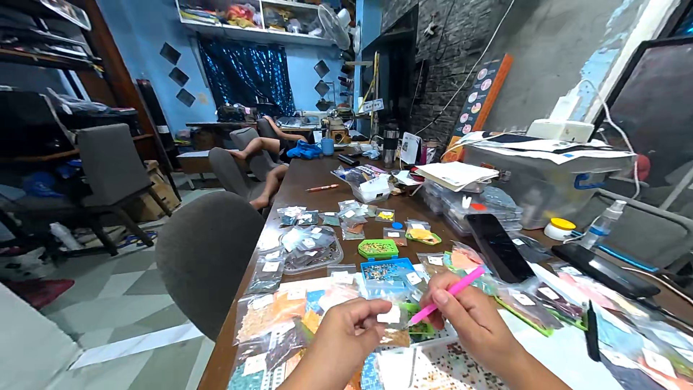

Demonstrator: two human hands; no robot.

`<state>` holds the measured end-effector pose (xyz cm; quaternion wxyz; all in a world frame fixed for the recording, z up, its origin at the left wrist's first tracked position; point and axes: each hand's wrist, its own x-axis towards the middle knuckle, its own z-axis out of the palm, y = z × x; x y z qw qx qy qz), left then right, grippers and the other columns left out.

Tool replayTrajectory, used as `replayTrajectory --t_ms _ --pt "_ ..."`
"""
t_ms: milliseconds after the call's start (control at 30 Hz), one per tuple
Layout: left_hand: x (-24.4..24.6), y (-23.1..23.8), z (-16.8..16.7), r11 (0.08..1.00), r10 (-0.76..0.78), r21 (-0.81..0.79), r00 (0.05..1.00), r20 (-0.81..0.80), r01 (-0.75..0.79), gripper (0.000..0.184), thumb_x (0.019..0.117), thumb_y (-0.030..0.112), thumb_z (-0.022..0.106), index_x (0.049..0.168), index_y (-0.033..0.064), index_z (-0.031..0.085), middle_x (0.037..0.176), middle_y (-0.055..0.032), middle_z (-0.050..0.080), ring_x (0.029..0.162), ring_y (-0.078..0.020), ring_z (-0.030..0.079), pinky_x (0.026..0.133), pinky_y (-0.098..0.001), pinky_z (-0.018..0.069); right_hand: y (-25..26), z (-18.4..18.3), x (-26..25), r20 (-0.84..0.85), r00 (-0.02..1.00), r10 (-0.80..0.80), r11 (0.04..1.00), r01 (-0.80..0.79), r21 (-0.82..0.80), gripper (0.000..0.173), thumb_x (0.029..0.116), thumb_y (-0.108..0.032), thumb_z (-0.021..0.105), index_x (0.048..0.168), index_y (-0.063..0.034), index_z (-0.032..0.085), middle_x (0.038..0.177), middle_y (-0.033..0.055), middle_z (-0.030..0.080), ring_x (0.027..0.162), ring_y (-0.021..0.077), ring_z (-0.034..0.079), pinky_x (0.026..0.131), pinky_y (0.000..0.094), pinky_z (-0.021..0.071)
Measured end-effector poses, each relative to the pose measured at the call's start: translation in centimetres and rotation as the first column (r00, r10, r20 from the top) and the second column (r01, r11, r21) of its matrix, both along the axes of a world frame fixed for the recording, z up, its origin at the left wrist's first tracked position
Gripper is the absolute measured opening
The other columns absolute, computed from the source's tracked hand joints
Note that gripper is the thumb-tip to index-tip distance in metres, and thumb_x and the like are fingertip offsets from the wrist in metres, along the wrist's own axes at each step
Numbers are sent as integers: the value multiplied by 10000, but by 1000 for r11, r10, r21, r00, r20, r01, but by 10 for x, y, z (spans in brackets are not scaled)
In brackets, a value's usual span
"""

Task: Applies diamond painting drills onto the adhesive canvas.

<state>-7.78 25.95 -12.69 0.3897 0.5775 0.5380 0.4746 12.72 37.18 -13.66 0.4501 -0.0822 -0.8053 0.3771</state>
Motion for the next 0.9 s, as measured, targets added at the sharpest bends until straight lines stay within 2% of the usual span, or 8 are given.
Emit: replayTrajectory --t_ms 267,767,900 --pt "0 1 -4 999 17 52 999 34 -18 310 904 -6 634 1206 7 704 1118 -25 683 951 -3 645 854 -164 538 0 -1 0 0 999 33 999 -32 24 344 1108 -382 408 989 -115 589 823 -62 671 731 -45 630 662 139 534" --pt "1 1 -3 997 16 76 998 58 -20 297 907 3 639 1195 13 711 1112 -11 686 949 2 649 852 -158 542 -1 0 2 -12 997 72 997 -71 26 341 1113 -366 402 997 -110 596 840 -56 670 744 -45 627 670 136 529" --pt "-2 1 -3 997 44 63 998 42 -46 308 906 8 637 1206 19 706 1114 -17 682 930 -12 654 822 -174 551 2 4 6 -24 1000 1 1000 -2 -25 353 1101 -407 410 963 -156 615 842 -90 672 733 -43 627 651 147 531"
